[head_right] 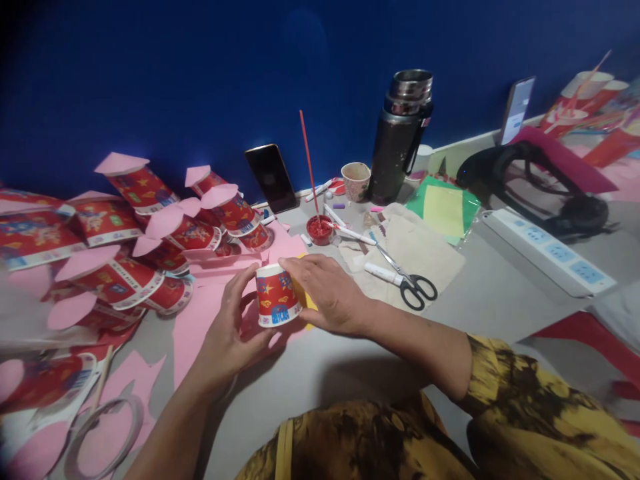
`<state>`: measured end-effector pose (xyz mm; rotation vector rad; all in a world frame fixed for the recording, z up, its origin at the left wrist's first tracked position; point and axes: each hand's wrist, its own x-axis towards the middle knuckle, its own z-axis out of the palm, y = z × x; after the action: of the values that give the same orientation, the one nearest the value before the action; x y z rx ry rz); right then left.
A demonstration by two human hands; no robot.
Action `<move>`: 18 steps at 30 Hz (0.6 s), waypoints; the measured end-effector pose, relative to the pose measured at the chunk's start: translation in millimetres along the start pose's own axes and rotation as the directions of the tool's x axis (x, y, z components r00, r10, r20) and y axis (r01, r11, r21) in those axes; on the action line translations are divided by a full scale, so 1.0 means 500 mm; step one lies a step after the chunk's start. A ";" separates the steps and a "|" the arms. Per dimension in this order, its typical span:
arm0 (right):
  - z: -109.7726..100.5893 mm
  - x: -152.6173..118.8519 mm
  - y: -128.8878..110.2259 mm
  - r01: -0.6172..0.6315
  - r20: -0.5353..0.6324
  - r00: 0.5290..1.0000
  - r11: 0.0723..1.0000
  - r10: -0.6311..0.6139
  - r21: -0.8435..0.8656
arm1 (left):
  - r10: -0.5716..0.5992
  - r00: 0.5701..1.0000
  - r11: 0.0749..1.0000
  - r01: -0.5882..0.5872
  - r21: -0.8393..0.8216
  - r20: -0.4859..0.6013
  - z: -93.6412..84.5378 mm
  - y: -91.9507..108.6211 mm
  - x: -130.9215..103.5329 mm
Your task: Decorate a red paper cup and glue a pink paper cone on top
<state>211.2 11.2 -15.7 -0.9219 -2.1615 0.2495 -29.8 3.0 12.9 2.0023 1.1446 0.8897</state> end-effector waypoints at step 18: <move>-0.010 0.008 -0.009 -0.465 0.245 0.797 0.820 0.552 -0.334 | -0.115 0.930 0.989 0.077 -0.123 -0.348 -0.009 0.002 0.010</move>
<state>210.5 10.1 -7.9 -1.7348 -2.2324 0.4193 -30.9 7.7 17.3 1.7248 1.3458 1.2700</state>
